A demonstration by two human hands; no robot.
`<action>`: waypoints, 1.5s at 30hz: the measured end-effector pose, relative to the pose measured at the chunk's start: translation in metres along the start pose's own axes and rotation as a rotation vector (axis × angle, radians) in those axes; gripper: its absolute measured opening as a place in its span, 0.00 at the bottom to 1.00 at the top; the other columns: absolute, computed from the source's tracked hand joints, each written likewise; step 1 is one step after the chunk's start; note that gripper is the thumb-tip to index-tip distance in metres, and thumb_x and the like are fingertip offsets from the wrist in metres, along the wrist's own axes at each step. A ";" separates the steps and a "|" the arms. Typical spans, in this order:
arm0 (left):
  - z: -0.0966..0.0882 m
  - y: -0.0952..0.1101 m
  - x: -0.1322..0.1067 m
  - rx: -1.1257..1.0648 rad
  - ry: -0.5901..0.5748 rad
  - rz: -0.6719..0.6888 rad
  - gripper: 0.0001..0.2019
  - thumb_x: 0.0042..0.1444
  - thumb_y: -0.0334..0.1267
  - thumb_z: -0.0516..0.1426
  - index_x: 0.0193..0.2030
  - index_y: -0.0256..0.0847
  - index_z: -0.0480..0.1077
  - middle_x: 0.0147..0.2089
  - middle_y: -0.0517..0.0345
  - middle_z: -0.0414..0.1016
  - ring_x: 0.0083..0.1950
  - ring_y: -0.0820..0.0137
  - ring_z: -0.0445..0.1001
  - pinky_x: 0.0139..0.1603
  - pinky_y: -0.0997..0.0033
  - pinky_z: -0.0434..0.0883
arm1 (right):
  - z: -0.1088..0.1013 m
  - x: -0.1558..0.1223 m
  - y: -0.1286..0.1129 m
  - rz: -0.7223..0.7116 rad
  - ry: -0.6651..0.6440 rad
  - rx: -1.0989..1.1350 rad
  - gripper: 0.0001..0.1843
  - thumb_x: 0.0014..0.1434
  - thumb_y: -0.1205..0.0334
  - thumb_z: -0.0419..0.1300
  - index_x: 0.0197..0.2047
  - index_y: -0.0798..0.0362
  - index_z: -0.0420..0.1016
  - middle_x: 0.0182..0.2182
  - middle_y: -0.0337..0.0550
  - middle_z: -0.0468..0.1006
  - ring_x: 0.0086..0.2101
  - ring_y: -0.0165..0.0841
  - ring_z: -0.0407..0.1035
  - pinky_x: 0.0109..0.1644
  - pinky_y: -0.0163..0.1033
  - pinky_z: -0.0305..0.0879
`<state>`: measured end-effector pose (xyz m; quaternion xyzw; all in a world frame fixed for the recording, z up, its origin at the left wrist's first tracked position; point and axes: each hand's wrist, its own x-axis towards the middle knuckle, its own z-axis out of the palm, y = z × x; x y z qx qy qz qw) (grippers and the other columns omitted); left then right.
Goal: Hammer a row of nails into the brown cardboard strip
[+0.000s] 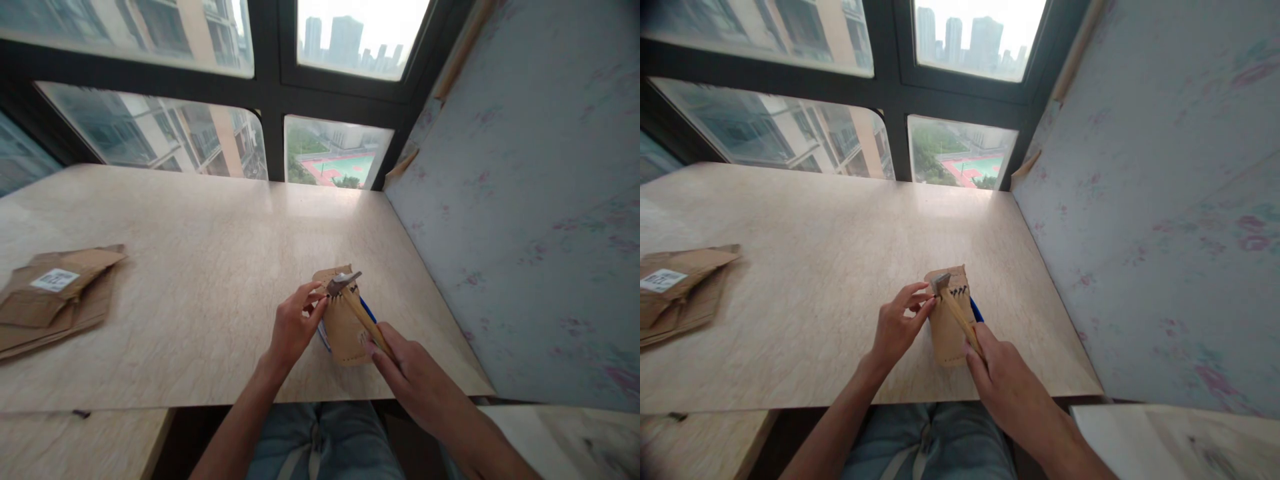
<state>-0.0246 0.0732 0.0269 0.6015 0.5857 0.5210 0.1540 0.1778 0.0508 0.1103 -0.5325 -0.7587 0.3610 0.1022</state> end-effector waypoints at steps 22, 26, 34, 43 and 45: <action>-0.002 0.002 -0.001 0.004 0.020 0.029 0.16 0.58 0.36 0.61 0.53 0.43 0.68 0.42 0.54 0.83 0.24 0.76 0.74 0.30 0.75 0.77 | -0.005 -0.009 0.005 -0.006 0.040 0.158 0.19 0.66 0.46 0.47 0.34 0.50 0.66 0.23 0.36 0.69 0.24 0.33 0.64 0.29 0.36 0.57; -0.002 0.004 0.004 0.015 0.017 0.046 0.18 0.58 0.36 0.61 0.55 0.42 0.67 0.47 0.52 0.82 0.21 0.79 0.69 0.27 0.76 0.75 | 0.000 -0.011 0.012 -0.009 0.057 0.195 0.19 0.67 0.45 0.47 0.35 0.51 0.67 0.24 0.36 0.69 0.25 0.32 0.64 0.29 0.36 0.58; 0.005 0.003 0.014 -0.060 -0.071 -0.054 0.20 0.56 0.34 0.62 0.56 0.43 0.67 0.42 0.54 0.83 0.21 0.78 0.71 0.24 0.78 0.72 | 0.023 -0.016 0.022 0.071 0.188 0.387 0.23 0.65 0.38 0.48 0.37 0.51 0.66 0.24 0.34 0.64 0.25 0.31 0.61 0.28 0.34 0.58; -0.060 -0.006 -0.023 0.187 0.062 -0.027 0.18 0.59 0.42 0.61 0.55 0.41 0.68 0.47 0.51 0.80 0.21 0.79 0.68 0.31 0.73 0.75 | 0.030 -0.042 0.037 0.217 0.187 0.571 0.23 0.64 0.36 0.50 0.42 0.48 0.65 0.16 0.27 0.56 0.14 0.28 0.50 0.16 0.33 0.48; -0.084 -0.017 -0.041 0.302 0.099 -0.072 0.17 0.59 0.45 0.60 0.52 0.41 0.70 0.37 0.57 0.80 0.21 0.76 0.69 0.33 0.71 0.74 | 0.031 -0.045 0.040 0.219 0.179 0.578 0.23 0.63 0.36 0.51 0.42 0.48 0.66 0.15 0.27 0.56 0.14 0.27 0.50 0.15 0.33 0.47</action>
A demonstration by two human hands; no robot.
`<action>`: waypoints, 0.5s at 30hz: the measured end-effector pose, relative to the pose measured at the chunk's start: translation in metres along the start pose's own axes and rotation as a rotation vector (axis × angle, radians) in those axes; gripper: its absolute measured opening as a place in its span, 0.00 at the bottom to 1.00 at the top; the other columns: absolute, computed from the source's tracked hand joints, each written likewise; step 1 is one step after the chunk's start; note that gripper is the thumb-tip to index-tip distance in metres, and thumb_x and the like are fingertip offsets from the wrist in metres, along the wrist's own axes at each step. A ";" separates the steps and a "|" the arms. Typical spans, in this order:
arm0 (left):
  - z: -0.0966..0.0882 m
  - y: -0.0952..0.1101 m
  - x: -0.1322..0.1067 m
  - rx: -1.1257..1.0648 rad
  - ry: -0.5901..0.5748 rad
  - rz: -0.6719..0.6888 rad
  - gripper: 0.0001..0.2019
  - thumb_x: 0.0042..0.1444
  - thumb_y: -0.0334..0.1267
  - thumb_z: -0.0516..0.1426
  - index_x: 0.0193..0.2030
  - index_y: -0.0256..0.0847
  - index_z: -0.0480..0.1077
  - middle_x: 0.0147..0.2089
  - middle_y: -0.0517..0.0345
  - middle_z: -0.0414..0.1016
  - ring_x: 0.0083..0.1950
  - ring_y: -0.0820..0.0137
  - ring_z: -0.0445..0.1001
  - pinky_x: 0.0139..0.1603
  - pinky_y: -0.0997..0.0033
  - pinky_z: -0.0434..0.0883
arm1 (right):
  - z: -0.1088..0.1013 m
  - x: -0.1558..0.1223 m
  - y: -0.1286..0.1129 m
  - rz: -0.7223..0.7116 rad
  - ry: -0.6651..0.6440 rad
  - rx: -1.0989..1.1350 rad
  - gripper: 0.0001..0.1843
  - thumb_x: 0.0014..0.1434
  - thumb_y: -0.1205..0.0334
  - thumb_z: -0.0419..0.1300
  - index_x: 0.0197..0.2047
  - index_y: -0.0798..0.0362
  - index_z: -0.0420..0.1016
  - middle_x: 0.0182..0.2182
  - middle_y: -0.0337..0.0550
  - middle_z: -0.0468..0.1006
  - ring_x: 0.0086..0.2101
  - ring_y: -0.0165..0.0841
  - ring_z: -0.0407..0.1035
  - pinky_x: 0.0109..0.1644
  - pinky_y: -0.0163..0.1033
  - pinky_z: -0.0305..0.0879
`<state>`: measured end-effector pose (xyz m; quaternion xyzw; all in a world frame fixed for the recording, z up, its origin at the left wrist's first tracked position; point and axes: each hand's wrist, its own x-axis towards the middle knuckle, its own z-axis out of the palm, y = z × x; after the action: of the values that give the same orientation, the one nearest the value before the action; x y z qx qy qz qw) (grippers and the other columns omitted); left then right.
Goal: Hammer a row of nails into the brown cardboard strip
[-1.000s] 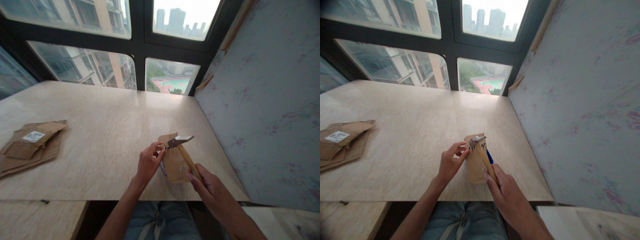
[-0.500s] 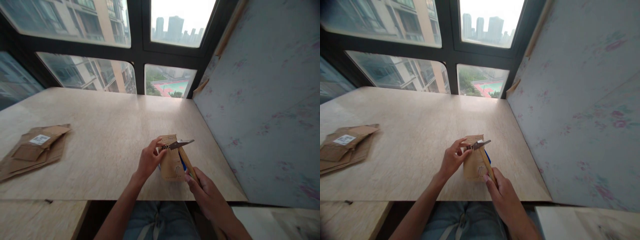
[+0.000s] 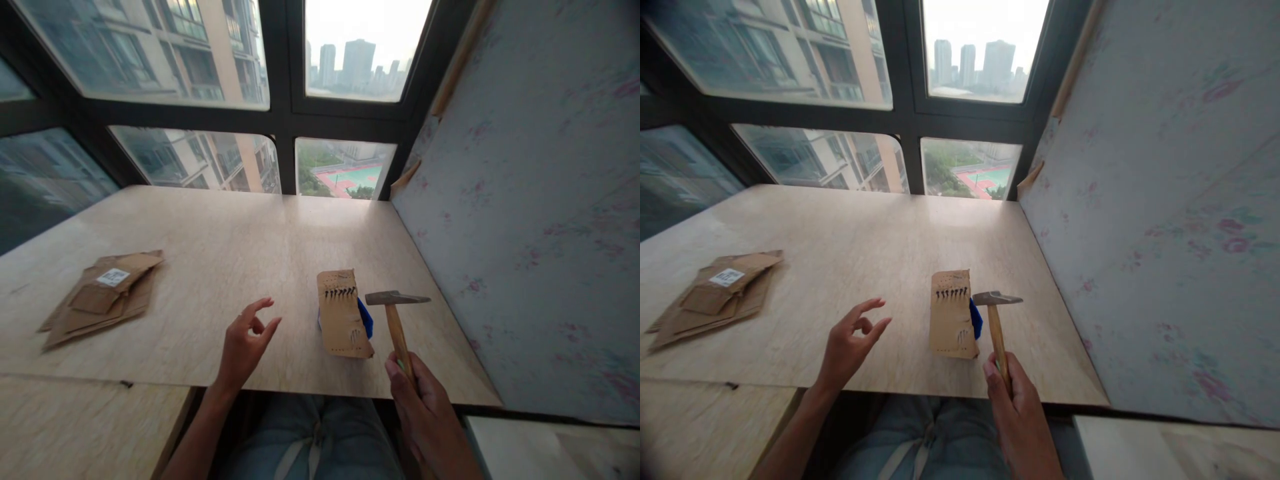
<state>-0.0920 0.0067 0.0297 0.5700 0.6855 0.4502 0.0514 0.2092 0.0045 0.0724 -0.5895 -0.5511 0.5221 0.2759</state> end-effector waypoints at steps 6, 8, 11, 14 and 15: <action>-0.062 -0.038 -0.043 0.223 0.103 -0.211 0.21 0.57 0.55 0.57 0.49 0.40 0.73 0.21 0.65 0.70 0.23 0.69 0.73 0.33 0.69 0.72 | 0.005 -0.005 0.004 -0.054 0.039 0.071 0.25 0.59 0.35 0.56 0.39 0.50 0.68 0.19 0.31 0.61 0.18 0.27 0.57 0.19 0.31 0.53; -0.083 -0.046 -0.059 0.312 0.176 -0.259 0.22 0.56 0.56 0.56 0.47 0.40 0.73 0.25 0.62 0.72 0.24 0.69 0.73 0.33 0.68 0.72 | 0.007 -0.009 0.006 -0.050 0.051 0.110 0.26 0.58 0.34 0.57 0.39 0.51 0.69 0.21 0.31 0.62 0.19 0.26 0.57 0.20 0.30 0.54; -0.120 -0.068 -0.086 0.505 0.281 -0.322 0.18 0.55 0.54 0.54 0.44 0.45 0.71 0.31 0.60 0.72 0.26 0.67 0.72 0.33 0.65 0.73 | 0.008 -0.017 0.011 -0.030 0.034 0.145 0.27 0.58 0.34 0.58 0.42 0.51 0.69 0.20 0.30 0.61 0.19 0.26 0.56 0.19 0.30 0.52; -0.156 -0.102 -0.114 0.701 0.321 -0.365 0.11 0.53 0.51 0.52 0.39 0.52 0.68 0.34 0.61 0.73 0.35 0.59 0.75 0.40 0.55 0.76 | 0.008 -0.025 0.016 0.003 -0.007 0.148 0.28 0.56 0.33 0.58 0.43 0.50 0.70 0.18 0.28 0.59 0.17 0.26 0.53 0.17 0.30 0.48; -0.167 -0.114 -0.122 0.744 0.318 -0.374 0.10 0.53 0.51 0.51 0.37 0.52 0.68 0.32 0.62 0.74 0.37 0.57 0.75 0.44 0.52 0.76 | 0.008 -0.027 0.017 0.015 -0.019 0.146 0.28 0.56 0.32 0.58 0.43 0.50 0.70 0.17 0.28 0.58 0.16 0.26 0.52 0.16 0.30 0.47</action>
<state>-0.2311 -0.1817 -0.0029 0.3395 0.8915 0.2378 -0.1828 0.2121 -0.0272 0.0629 -0.5669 -0.5099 0.5684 0.3089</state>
